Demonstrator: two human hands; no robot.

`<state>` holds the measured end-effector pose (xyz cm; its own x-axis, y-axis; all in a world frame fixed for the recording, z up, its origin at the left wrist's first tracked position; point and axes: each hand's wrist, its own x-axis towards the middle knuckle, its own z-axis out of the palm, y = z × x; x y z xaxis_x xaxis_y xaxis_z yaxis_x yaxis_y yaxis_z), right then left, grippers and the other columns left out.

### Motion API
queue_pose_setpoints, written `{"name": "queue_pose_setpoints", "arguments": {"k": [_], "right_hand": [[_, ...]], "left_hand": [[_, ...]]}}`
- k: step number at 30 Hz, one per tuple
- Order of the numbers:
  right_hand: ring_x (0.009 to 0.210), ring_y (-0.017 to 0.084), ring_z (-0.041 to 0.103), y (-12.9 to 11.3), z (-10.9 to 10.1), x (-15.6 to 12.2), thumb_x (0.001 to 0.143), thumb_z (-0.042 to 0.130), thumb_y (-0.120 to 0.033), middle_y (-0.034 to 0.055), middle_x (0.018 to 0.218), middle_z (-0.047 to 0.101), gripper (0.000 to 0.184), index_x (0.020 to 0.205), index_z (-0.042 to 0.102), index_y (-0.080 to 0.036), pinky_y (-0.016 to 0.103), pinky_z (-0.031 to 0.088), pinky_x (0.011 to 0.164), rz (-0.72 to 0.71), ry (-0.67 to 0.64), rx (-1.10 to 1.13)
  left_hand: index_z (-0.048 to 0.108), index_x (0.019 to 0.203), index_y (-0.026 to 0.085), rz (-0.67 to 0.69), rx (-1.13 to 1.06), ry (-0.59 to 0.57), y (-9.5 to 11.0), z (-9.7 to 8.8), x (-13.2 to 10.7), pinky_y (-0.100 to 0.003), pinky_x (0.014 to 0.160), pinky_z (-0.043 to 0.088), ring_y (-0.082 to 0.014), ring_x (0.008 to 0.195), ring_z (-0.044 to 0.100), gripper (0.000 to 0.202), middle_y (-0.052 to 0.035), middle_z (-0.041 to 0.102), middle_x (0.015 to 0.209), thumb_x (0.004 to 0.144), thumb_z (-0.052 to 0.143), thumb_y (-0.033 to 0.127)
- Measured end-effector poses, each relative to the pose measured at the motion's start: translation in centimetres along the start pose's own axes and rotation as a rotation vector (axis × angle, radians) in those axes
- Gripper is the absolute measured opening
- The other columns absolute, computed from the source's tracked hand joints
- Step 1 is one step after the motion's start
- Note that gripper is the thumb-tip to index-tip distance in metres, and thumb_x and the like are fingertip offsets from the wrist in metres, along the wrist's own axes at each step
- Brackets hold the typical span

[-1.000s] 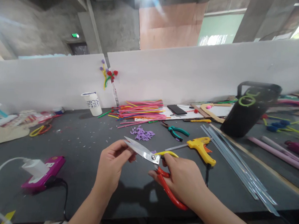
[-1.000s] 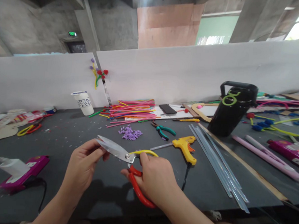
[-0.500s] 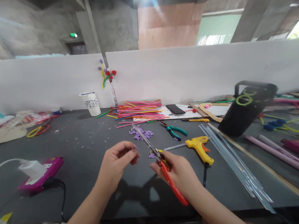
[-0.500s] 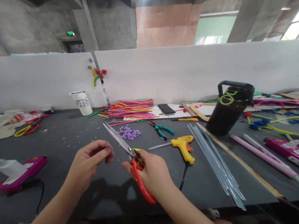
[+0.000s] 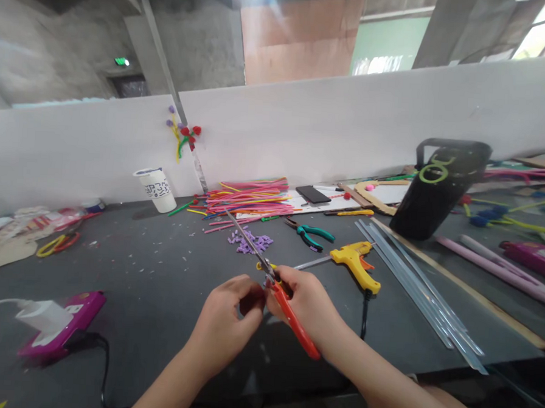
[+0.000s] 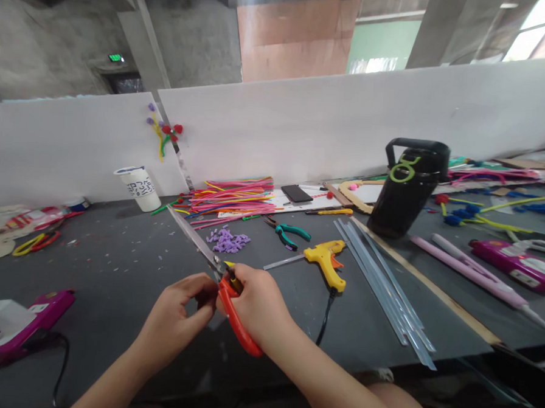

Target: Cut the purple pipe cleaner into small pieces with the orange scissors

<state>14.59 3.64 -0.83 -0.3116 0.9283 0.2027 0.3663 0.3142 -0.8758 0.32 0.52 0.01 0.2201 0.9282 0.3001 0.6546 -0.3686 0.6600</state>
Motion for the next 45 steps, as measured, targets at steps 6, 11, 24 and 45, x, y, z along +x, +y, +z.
{"name": "queue_pose_setpoints", "arguments": {"k": [6,11,24,45], "right_hand": [[0.041,0.007,0.039,0.2,0.1,0.2,0.062,0.044,-0.015,-0.0068,0.049,0.042,0.004,0.062,0.047,-0.018,0.017,0.029,0.04,0.123,-0.02,0.128],[0.035,0.006,0.038,-0.4,0.1,0.2,0.061,0.046,-0.016,-0.0087,0.043,0.037,0.003,0.059,0.045,-0.019,0.016,0.029,0.036,0.215,-0.038,0.24],[0.032,0.005,0.039,-0.2,-0.3,0.4,0.062,0.047,-0.015,-0.0086,0.043,0.041,0.005,0.059,0.045,-0.018,0.014,0.028,0.032,0.22,-0.117,0.185],[0.059,0.02,0.058,0.6,-0.4,-1.8,0.074,0.044,-0.058,0.0026,0.064,0.062,0.041,0.08,0.052,-0.019,0.025,0.027,0.051,-0.132,0.0,-0.733]], "left_hand": [[0.057,0.074,0.017,0.034,-0.011,0.07,0.0,0.0,0.1,-0.024,0.061,0.041,-0.0135,0.062,0.053,0.009,-0.0012,0.057,0.069,0.074,0.048,0.016],[0.056,0.067,0.017,0.035,0.057,0.042,-0.2,0.4,0.0,-0.022,0.058,0.039,-0.0123,0.06,0.052,0.011,0.0004,0.056,0.063,0.074,0.048,0.014],[0.062,0.068,0.017,-0.141,-0.184,-0.026,-0.3,0.0,0.3,-0.023,0.06,0.042,-0.0142,0.061,0.056,0.011,-0.0013,0.062,0.063,0.071,0.051,0.014],[0.061,0.069,0.017,-0.216,-0.847,0.49,-0.6,-1.4,0.2,-0.019,0.056,0.042,-0.0079,0.056,0.052,0.004,0.0032,0.059,0.06,0.071,0.061,0.02]]}}
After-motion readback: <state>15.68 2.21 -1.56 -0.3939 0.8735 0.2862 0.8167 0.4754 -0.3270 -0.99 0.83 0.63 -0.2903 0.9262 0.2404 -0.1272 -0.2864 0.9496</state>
